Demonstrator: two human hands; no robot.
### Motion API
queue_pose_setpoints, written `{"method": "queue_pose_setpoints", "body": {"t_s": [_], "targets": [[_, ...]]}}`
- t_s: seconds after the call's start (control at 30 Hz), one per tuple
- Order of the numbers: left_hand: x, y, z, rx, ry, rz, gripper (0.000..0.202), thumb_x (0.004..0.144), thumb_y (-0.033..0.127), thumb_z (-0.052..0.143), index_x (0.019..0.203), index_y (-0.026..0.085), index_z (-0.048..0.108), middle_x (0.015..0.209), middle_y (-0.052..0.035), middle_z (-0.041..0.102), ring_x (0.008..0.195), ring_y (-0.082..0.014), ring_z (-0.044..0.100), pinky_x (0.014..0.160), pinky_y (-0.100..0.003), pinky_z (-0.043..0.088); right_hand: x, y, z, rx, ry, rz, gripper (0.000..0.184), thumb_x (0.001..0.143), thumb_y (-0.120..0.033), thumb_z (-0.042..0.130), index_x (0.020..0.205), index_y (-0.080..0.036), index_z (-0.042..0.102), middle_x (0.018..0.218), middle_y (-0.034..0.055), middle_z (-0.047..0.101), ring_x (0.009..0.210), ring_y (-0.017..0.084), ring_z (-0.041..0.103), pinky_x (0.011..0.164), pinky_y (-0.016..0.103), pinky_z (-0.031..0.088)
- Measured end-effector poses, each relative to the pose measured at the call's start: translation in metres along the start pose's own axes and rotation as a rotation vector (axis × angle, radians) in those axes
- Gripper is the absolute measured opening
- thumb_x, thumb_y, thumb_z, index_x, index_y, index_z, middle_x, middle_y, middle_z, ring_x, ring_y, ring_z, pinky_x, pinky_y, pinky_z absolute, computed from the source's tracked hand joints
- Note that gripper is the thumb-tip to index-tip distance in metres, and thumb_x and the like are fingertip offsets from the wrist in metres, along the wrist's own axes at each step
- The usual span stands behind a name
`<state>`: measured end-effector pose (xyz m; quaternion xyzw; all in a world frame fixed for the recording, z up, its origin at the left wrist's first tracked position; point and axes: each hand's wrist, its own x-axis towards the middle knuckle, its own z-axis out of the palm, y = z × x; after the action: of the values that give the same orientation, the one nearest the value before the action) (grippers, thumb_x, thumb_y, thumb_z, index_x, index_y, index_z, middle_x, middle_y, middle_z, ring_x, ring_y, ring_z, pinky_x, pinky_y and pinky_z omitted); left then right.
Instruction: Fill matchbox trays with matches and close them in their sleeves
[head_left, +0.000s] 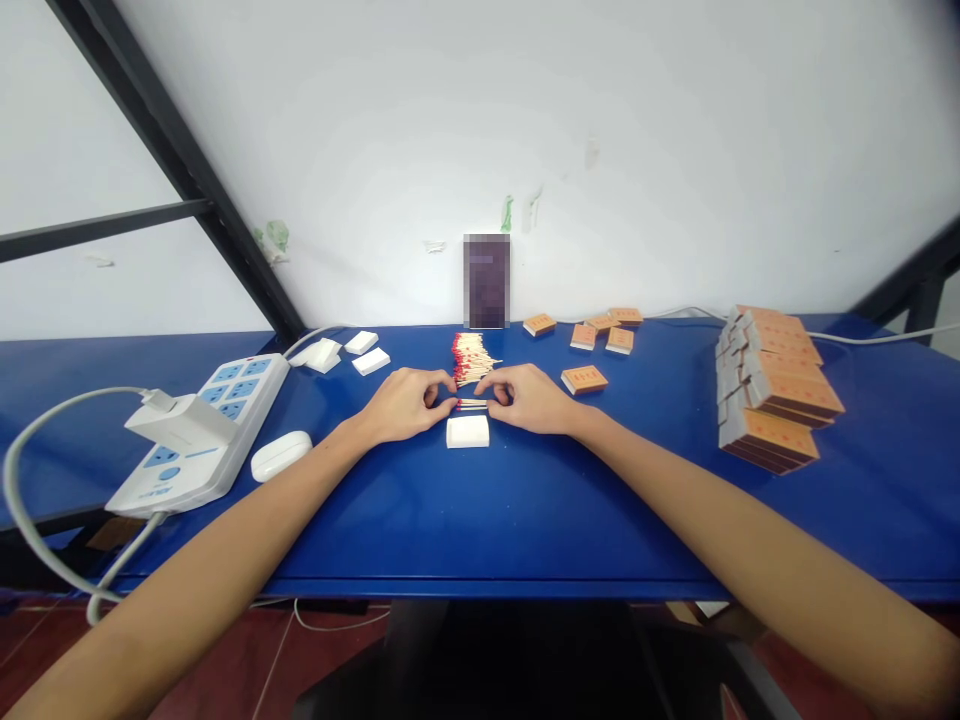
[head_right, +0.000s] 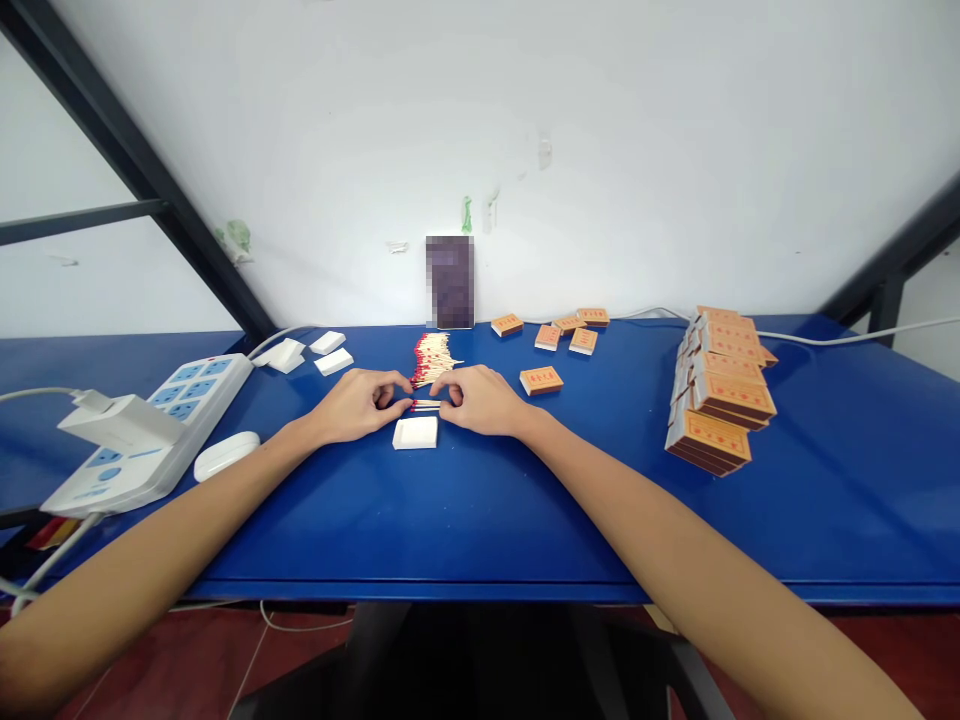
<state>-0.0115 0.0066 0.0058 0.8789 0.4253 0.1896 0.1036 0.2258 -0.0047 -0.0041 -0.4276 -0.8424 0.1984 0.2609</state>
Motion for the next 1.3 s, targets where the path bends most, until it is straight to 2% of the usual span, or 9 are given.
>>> {"method": "queue_pose_setpoints", "body": {"t_s": [0.17, 0.37, 0.73, 1.07, 1.3], "targets": [[0.0, 0.0, 0.0, 0.001, -0.002, 0.009, 0.023, 0.088, 0.037, 0.058, 0.098, 0.019, 0.069, 0.059, 0.0047, 0.056, 0.052, -0.0105, 0.048, 0.055, -0.024, 0.031, 0.001, 0.0, 0.0, 0.002, 0.008, 0.0, 0.023, 0.079, -0.015, 0.06, 0.097, -0.019, 0.074, 0.065, -0.0045, 0.057, 0.06, 0.009, 0.047, 0.059, 0.024, 0.029], [0.001, -0.006, 0.002, 0.004, 0.014, 0.02, 0.023, 0.092, 0.033, 0.052, 0.101, 0.019, 0.069, 0.06, 0.0044, 0.057, 0.052, -0.0104, 0.049, 0.056, -0.024, 0.031, 0.002, 0.003, 0.002, -0.022, 0.012, -0.009, 0.015, 0.087, -0.027, 0.062, 0.092, -0.02, 0.074, 0.064, -0.0041, 0.056, 0.059, 0.009, 0.046, 0.059, 0.024, 0.027], [0.002, -0.011, 0.005, 0.038, 0.081, -0.039, 0.024, 0.092, 0.032, 0.051, 0.101, 0.019, 0.069, 0.06, 0.0037, 0.058, 0.055, -0.0118, 0.052, 0.058, -0.025, 0.034, 0.003, 0.003, 0.002, -0.04, 0.006, -0.035, 0.017, 0.09, -0.027, 0.06, 0.093, -0.019, 0.075, 0.064, -0.0035, 0.057, 0.06, 0.009, 0.045, 0.059, 0.025, 0.026], [0.002, -0.014, 0.006, 0.034, 0.065, -0.012, 0.024, 0.092, 0.031, 0.05, 0.1, 0.019, 0.069, 0.06, 0.0032, 0.059, 0.054, -0.012, 0.053, 0.057, -0.025, 0.034, 0.0, 0.003, 0.001, -0.076, -0.035, -0.102, 0.021, 0.091, -0.027, 0.059, 0.1, -0.024, 0.078, 0.071, -0.0015, 0.063, 0.065, 0.011, 0.049, 0.063, 0.025, 0.029], [0.001, -0.015, 0.005, 0.044, 0.041, 0.019, 0.023, 0.091, 0.028, 0.051, 0.105, 0.021, 0.068, 0.062, 0.0036, 0.06, 0.056, -0.0124, 0.053, 0.058, -0.025, 0.034, 0.001, 0.0, 0.002, -0.103, 0.046, -0.012, 0.028, 0.092, -0.02, 0.053, 0.112, -0.022, 0.073, 0.08, 0.0004, 0.065, 0.07, 0.012, 0.052, 0.064, 0.025, 0.032]]}}
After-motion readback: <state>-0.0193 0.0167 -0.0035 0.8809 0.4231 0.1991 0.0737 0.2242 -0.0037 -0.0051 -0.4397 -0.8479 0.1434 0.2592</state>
